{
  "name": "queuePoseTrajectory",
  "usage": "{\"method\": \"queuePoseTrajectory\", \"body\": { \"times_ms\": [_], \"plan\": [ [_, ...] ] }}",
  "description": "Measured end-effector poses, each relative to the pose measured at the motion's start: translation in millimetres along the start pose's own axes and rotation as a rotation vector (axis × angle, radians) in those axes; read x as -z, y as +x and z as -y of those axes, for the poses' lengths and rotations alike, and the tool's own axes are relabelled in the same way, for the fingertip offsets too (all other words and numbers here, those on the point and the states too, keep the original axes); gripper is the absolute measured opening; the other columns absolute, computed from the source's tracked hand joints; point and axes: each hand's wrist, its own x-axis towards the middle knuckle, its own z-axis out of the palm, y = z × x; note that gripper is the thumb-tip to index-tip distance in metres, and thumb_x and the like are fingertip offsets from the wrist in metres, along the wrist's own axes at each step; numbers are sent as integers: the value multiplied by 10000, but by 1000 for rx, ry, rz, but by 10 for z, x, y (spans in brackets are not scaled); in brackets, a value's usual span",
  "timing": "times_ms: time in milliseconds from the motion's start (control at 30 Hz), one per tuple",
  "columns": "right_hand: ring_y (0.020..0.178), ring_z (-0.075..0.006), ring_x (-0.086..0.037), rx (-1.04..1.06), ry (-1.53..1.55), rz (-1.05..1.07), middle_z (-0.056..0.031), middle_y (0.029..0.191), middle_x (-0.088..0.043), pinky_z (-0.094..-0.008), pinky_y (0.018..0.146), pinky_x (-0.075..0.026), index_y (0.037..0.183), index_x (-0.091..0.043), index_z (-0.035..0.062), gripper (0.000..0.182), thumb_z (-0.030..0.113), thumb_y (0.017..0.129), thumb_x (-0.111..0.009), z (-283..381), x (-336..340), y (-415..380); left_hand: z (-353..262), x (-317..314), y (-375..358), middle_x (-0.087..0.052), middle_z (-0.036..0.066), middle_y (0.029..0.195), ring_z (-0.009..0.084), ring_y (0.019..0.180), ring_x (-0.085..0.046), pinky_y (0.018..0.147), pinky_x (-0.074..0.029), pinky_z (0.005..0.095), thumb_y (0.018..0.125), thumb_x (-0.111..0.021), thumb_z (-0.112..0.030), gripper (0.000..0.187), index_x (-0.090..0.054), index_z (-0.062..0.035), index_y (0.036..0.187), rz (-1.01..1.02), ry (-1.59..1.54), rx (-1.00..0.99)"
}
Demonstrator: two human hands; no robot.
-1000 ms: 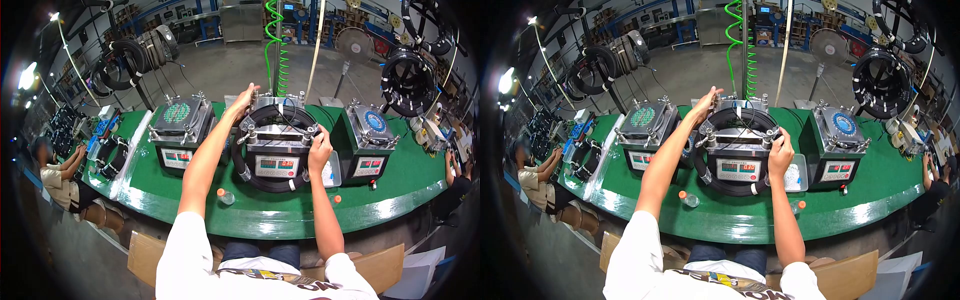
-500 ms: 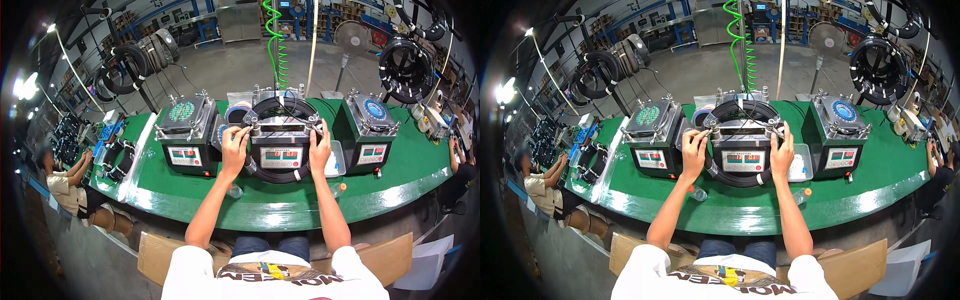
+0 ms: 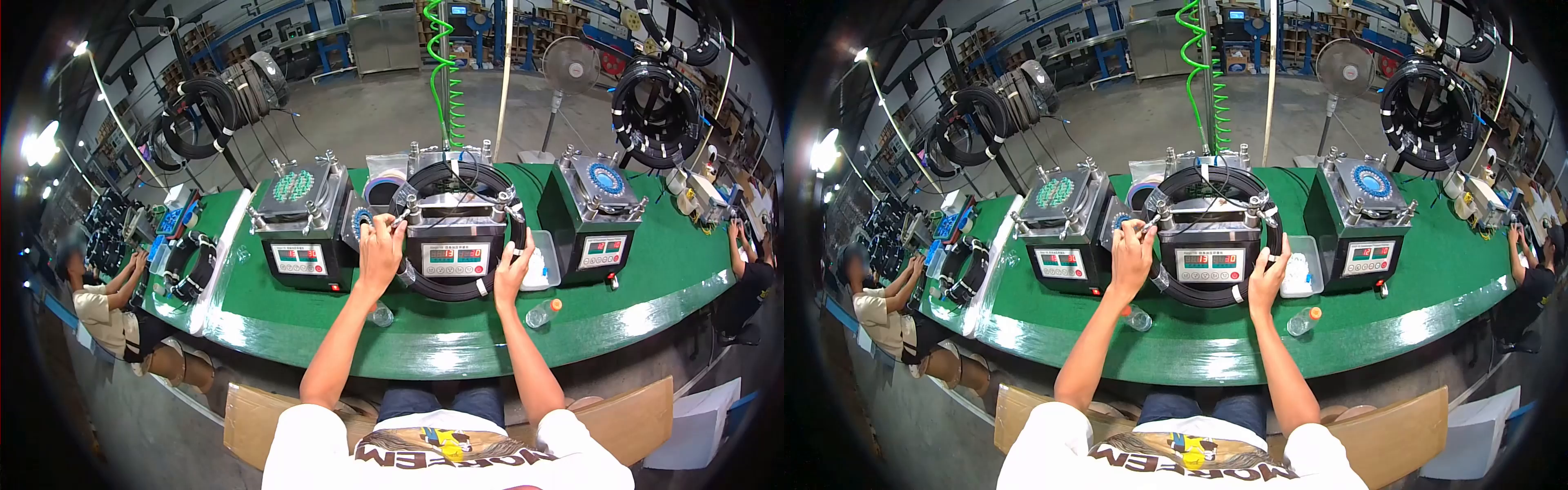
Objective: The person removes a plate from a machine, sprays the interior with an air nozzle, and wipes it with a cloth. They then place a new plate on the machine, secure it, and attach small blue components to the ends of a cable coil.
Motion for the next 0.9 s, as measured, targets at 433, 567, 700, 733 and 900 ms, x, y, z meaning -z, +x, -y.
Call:
{"method": "queuePoseTrajectory", "body": {
  "times_ms": [433,567,700,733,900],
  "plan": [
    [978,-407,-690,37,-62,24,-209,1078,-710,-471,849,-513,1253,-611,83,353,351,1044,-515,470,-175,689,-424,11,172,-677,261,786,477,748,-662,654,-493,572,1084,-424,-205,180,-494,-41,1112,119,24,278],
    [1000,-410,-693,-10,-42,-17,-220,1069,-710,-460,856,-517,1185,-592,49,337,342,1023,-558,473,-169,658,-594,-177,133,-685,259,812,475,760,-665,636,-506,553,1077,-443,-213,198,-500,-30,1128,56,-30,181],
    [852,-343,-588,54,-50,-102,-174,926,-588,-439,789,-477,1049,-551,0,308,250,945,-697,279,-176,658,-573,-70,80,-679,234,792,432,730,-674,637,-495,512,1072,-470,-224,272,-514,-10,1234,84,-240,258],
    [825,-314,-521,143,-52,-120,-164,936,-525,-422,765,-453,982,-541,-23,283,190,927,-718,276,-175,664,-513,-32,63,-675,226,789,415,705,-669,637,-494,499,1070,-478,-222,288,-517,-8,1258,53,-291,268],
    [897,-315,-547,167,-82,-43,-174,1069,-512,-407,802,-455,924,-549,-66,305,212,988,-656,348,-145,631,31,-333,-71,-574,147,1077,318,918,-567,844,-469,416,1050,-526,-214,297,-566,4,1248,-444,-79,227]
  ]
}}
